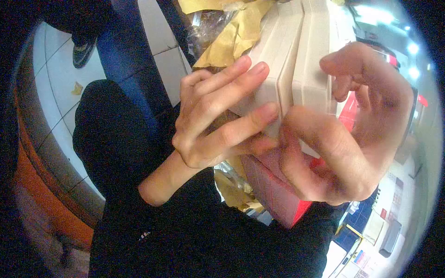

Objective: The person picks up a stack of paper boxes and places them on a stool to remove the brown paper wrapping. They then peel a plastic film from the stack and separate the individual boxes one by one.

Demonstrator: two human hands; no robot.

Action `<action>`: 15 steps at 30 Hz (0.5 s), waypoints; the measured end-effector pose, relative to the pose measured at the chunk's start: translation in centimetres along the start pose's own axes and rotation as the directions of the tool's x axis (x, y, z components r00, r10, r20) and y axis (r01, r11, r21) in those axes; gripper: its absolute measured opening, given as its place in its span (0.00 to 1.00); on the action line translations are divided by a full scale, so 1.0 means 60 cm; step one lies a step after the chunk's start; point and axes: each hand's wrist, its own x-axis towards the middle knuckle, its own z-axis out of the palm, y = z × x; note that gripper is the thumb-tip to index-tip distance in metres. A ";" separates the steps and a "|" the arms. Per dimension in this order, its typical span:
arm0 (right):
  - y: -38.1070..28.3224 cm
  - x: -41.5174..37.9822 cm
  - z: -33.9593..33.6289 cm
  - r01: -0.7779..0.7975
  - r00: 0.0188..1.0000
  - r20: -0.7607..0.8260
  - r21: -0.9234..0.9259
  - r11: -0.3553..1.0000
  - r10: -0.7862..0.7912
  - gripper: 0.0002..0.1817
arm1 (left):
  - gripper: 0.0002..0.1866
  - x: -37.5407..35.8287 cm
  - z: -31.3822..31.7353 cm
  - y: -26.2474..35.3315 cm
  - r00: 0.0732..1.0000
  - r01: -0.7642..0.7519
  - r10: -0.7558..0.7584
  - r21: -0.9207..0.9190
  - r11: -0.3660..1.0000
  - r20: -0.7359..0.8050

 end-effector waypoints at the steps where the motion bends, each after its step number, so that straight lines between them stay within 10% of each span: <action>1: 0.000 0.000 0.000 0.002 1.000 -0.006 0.003 1.000 -0.002 0.16 | 0.16 0.000 0.000 0.000 1.000 0.002 -0.002 0.001 1.000 -0.002; 15: 0.000 0.001 0.000 0.013 1.000 0.013 0.015 1.000 -0.013 0.13 | 0.17 0.001 -0.005 -0.002 1.000 -0.001 0.002 -0.016 1.000 0.028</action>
